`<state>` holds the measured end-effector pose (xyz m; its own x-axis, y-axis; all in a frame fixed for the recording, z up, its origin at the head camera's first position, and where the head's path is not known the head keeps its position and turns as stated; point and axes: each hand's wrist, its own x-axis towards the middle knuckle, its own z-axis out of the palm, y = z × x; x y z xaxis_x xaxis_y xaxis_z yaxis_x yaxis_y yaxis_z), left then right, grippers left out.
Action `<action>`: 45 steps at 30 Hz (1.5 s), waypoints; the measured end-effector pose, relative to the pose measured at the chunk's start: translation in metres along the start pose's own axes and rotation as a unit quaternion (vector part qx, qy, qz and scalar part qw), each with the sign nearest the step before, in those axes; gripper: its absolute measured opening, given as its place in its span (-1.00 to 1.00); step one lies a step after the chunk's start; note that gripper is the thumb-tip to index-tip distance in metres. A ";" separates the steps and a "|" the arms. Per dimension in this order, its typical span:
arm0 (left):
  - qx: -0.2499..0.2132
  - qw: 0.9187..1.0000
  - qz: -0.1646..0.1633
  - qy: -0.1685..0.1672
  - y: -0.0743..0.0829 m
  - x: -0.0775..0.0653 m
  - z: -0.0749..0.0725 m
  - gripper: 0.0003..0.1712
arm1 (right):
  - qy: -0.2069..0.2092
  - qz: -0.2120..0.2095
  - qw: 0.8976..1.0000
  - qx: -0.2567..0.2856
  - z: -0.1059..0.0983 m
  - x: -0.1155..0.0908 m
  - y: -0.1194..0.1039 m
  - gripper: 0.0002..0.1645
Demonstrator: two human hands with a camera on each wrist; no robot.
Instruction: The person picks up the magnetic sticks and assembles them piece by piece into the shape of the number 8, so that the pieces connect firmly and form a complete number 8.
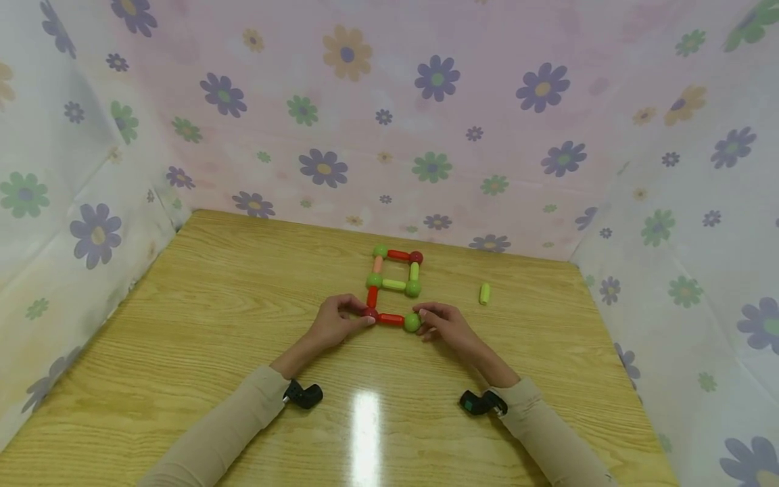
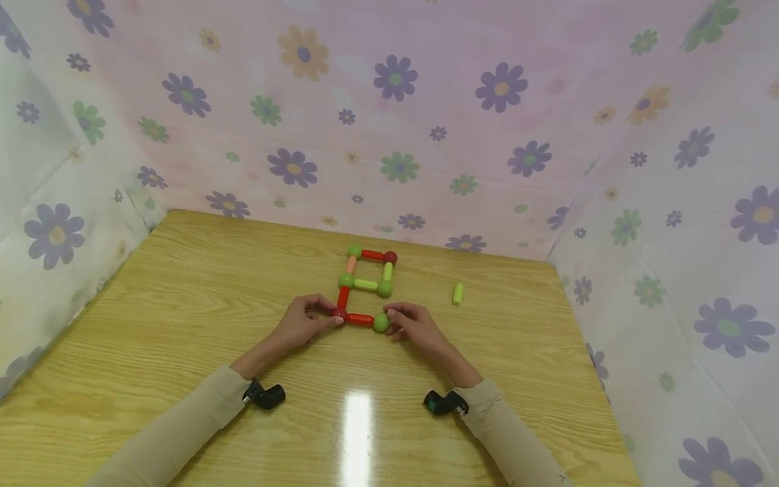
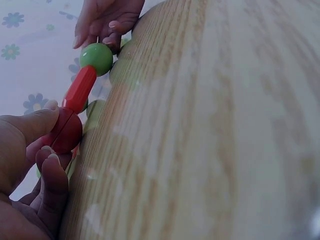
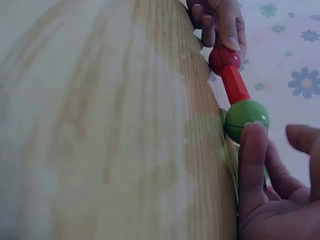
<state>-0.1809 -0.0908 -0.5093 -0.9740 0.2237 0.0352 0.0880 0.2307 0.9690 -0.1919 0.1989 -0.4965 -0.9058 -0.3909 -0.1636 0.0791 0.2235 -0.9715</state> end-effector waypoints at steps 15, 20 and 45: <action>-0.005 1.000 0.001 -0.007 0.000 -0.001 -0.002 -0.75 | 0.143 -0.040 0.972 0.180 -0.060 -0.009 -0.019 -0.82; -0.005 1.000 0.006 -0.006 -0.002 0.001 -0.001 -0.73 | 0.197 -0.022 0.954 0.225 -0.088 -0.015 -0.021 -0.82; 0.013 1.000 0.005 -0.001 -0.002 -0.002 0.001 -0.74 | 0.236 0.080 0.968 0.003 -0.111 -0.010 0.008 -0.32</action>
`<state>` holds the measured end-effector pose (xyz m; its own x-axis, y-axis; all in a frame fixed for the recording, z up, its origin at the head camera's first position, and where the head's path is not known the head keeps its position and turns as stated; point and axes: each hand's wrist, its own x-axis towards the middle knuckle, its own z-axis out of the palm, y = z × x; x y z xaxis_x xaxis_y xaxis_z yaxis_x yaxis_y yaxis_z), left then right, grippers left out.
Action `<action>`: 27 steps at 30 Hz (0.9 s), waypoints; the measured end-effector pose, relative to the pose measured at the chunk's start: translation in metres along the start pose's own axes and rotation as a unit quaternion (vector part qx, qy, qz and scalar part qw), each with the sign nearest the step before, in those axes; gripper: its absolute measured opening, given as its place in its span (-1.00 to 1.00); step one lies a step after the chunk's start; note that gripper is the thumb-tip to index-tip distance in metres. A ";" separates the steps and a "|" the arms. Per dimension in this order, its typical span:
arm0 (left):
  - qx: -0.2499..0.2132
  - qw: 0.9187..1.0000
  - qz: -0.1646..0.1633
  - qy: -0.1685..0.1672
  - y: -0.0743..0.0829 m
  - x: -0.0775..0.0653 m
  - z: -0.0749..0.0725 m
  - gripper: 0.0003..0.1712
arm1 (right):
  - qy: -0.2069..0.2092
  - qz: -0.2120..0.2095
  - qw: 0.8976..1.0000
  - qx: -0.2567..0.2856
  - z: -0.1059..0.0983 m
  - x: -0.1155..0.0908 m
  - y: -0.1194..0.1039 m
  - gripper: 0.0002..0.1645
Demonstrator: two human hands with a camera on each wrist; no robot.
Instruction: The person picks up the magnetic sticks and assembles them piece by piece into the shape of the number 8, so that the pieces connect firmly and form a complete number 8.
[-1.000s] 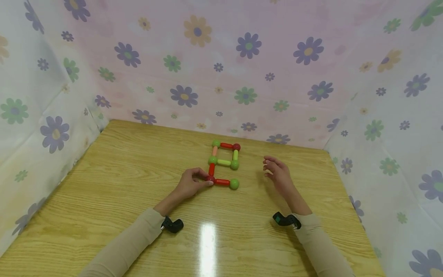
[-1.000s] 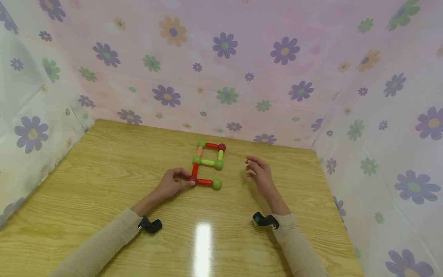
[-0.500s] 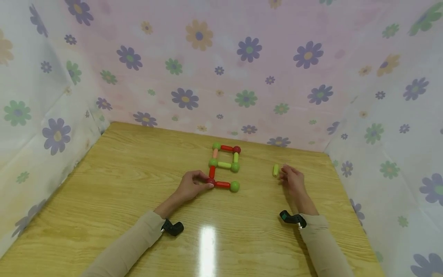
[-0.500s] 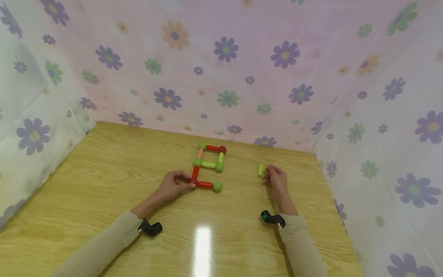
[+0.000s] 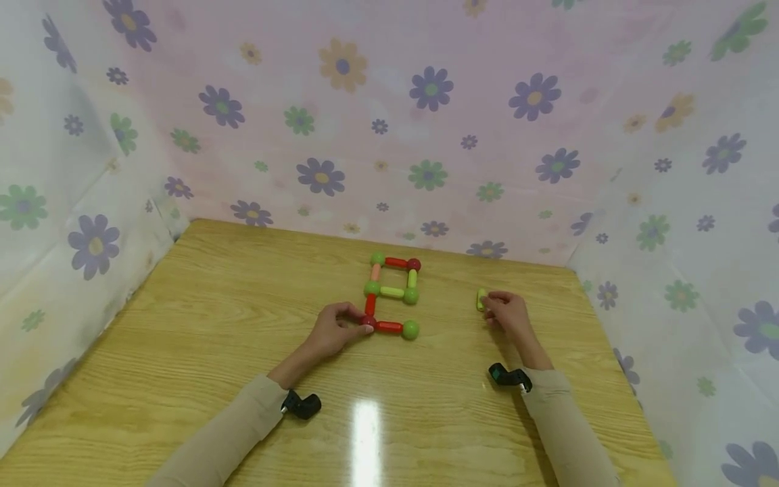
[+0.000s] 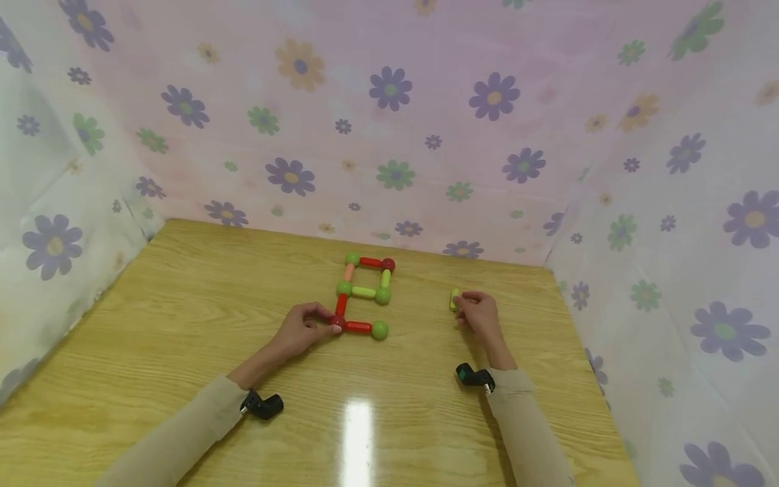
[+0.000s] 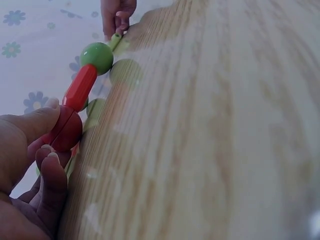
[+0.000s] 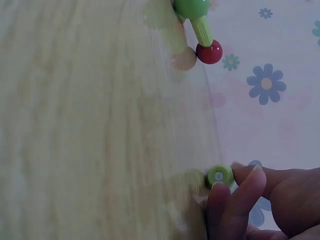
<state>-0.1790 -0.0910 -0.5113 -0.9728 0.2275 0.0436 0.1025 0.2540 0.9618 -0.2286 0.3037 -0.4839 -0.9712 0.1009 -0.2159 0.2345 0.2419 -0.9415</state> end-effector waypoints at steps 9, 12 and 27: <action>-0.003 1.000 -0.003 0.007 0.007 -0.003 0.002 -0.74 | -0.017 0.007 1.000 -0.009 0.000 -0.014 -0.024 -0.36; -0.002 1.000 -0.004 0.004 0.008 -0.003 0.001 -0.74 | -0.015 0.006 1.000 -0.018 0.001 -0.014 -0.022 -0.34; -0.006 1.000 -0.005 -0.005 0.000 -0.001 -0.001 -0.73 | -0.044 -0.004 0.995 -0.092 0.003 0.001 -0.009 -0.41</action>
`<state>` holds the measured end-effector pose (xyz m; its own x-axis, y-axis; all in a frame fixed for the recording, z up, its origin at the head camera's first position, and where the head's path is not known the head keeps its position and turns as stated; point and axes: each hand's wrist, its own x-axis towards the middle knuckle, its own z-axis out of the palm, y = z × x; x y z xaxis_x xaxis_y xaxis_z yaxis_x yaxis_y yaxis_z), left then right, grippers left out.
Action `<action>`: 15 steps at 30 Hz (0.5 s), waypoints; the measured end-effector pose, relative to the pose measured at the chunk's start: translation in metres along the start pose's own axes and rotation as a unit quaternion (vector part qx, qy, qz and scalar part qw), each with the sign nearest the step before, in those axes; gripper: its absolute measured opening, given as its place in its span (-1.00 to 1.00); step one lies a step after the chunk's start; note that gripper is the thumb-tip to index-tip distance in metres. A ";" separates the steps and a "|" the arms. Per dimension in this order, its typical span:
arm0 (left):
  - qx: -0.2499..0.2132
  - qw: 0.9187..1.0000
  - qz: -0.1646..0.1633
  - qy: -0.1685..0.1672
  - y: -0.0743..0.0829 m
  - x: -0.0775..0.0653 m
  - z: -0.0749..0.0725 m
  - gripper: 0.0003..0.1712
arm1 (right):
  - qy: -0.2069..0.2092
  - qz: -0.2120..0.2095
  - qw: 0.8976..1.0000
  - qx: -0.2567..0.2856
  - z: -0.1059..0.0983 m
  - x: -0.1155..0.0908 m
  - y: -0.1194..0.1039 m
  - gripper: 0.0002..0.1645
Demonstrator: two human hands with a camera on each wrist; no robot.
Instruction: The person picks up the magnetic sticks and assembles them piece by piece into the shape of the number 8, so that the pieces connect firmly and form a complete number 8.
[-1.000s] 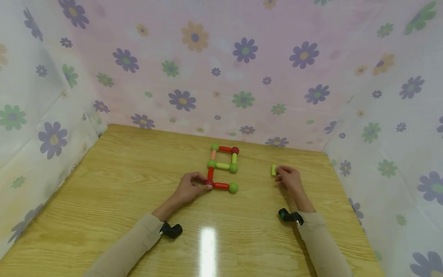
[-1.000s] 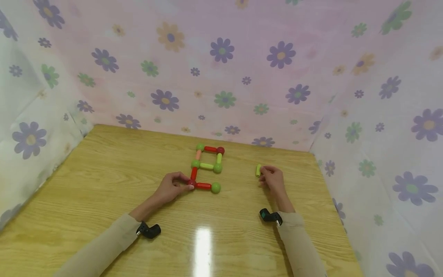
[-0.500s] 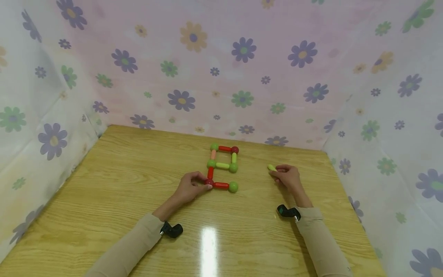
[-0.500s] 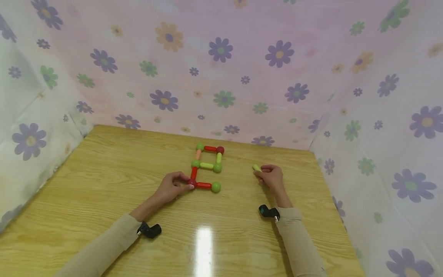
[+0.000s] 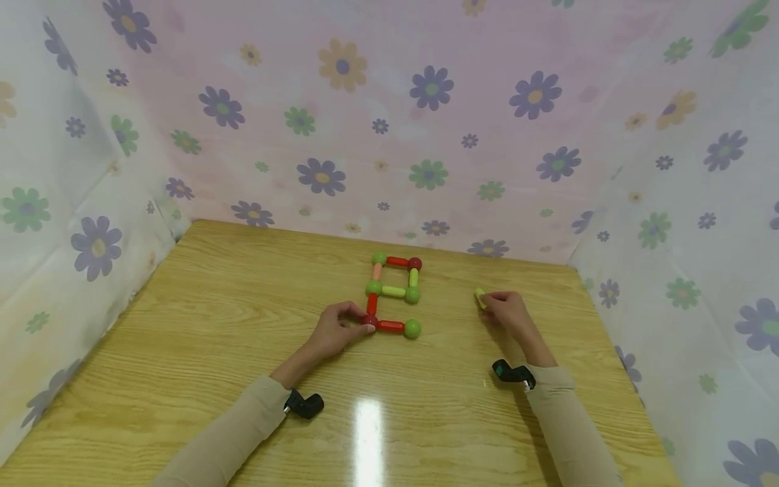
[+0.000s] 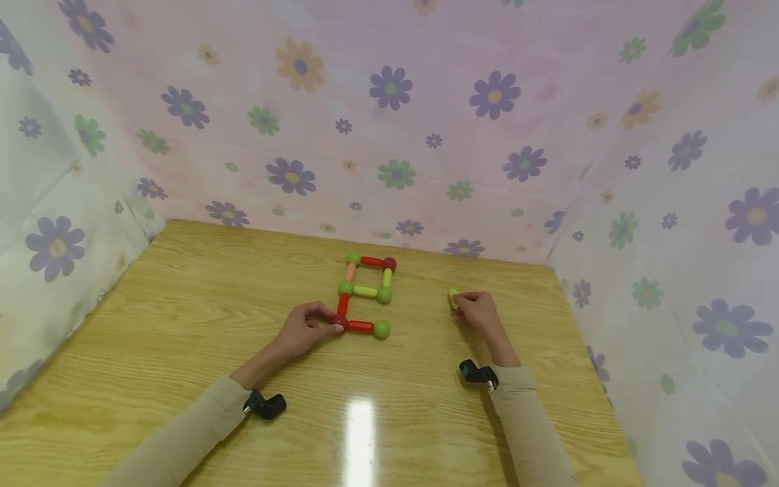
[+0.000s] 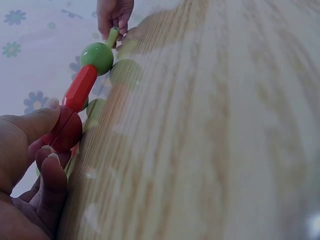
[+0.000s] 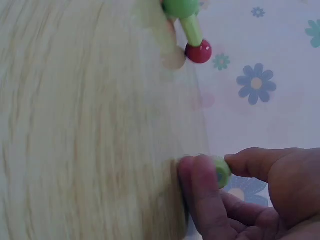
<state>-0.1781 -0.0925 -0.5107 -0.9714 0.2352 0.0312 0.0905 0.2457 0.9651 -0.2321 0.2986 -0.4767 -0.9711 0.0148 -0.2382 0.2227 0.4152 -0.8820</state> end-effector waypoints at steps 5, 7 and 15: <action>0.005 1.000 0.001 0.000 0.000 0.001 0.001 -0.75 | -0.076 0.000 0.997 0.014 0.001 -0.004 -0.007 -0.39; 0.006 1.000 0.002 -0.001 0.000 0.001 0.001 -0.75 | -0.092 -0.001 0.995 0.024 0.003 -0.006 -0.009 -0.39; 0.005 1.000 0.007 0.003 -0.001 0.001 0.001 -0.78 | -0.144 0.008 0.988 0.058 0.022 -0.019 -0.009 -0.41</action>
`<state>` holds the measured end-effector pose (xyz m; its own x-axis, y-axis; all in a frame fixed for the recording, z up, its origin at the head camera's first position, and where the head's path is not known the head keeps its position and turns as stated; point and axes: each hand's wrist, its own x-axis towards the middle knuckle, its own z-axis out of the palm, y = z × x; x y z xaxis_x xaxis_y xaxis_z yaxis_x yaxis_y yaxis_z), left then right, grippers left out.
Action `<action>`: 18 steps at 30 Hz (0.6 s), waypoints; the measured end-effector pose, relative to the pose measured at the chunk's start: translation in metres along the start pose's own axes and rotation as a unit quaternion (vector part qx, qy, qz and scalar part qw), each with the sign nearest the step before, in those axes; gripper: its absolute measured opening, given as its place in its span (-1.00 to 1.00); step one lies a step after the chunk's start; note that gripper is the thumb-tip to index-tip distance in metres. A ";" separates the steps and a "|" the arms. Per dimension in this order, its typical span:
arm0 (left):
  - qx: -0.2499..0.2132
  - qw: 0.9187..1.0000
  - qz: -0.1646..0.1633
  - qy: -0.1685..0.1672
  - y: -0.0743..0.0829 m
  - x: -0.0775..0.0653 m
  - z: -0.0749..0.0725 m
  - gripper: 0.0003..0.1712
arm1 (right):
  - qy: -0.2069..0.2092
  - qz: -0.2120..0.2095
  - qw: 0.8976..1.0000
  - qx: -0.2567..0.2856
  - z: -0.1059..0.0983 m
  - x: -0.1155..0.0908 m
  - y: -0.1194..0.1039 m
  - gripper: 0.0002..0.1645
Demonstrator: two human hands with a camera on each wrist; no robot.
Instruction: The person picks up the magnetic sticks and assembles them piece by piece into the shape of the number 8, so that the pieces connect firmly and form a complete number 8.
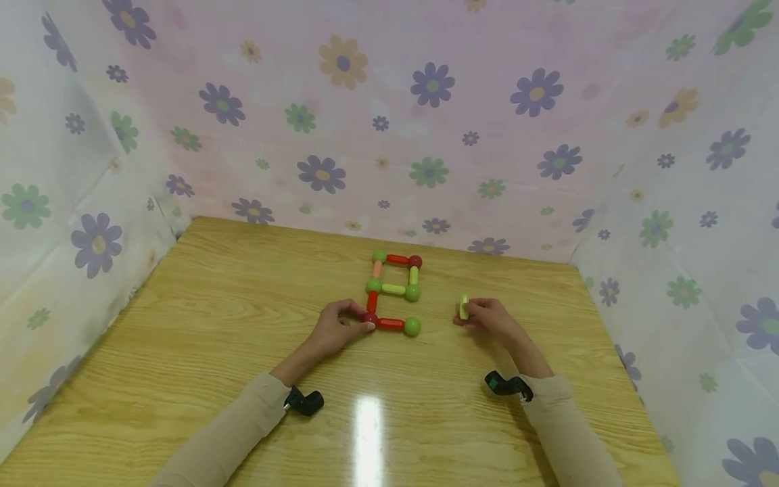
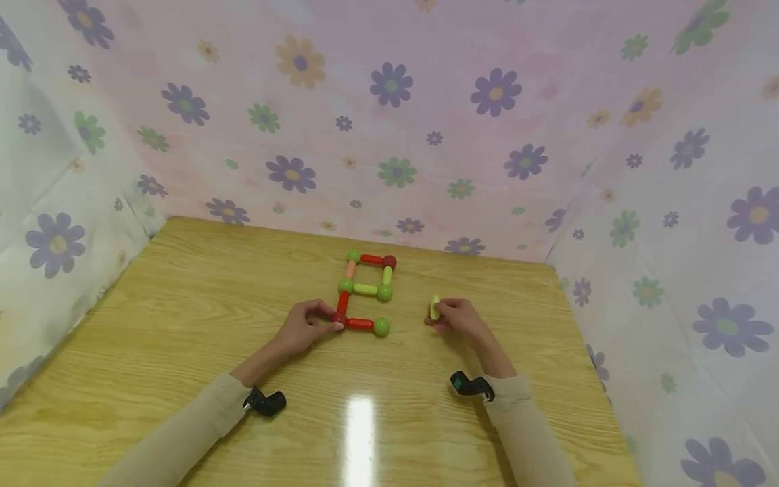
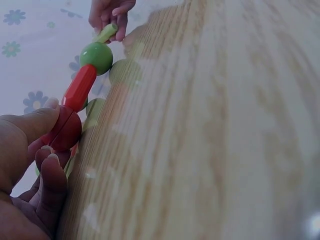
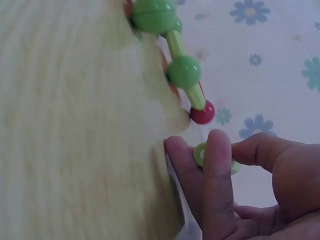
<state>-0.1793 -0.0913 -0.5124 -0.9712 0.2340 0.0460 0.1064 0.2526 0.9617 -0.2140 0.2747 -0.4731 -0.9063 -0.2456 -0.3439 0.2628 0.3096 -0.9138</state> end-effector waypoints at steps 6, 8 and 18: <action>-0.003 1.000 -0.003 -0.007 0.001 0.000 0.000 -0.78 | 0.000 -0.012 1.000 -0.020 0.023 -0.003 -0.001 -0.48; -0.003 1.000 -0.001 -0.006 0.001 0.000 -0.001 -0.77 | 0.002 -0.019 1.000 -0.020 0.030 -0.003 -0.003 -0.47; -0.004 1.000 -0.001 0.003 0.002 -0.002 0.000 -0.72 | -0.006 -0.045 0.999 0.023 0.053 0.002 -0.002 -0.46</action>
<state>-0.1775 -0.0912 -0.5106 -0.9727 0.2277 0.0450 0.1021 0.2459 0.9639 -0.1982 0.2247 -0.4835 -0.9230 -0.2817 -0.2622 0.1955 0.2438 -0.9499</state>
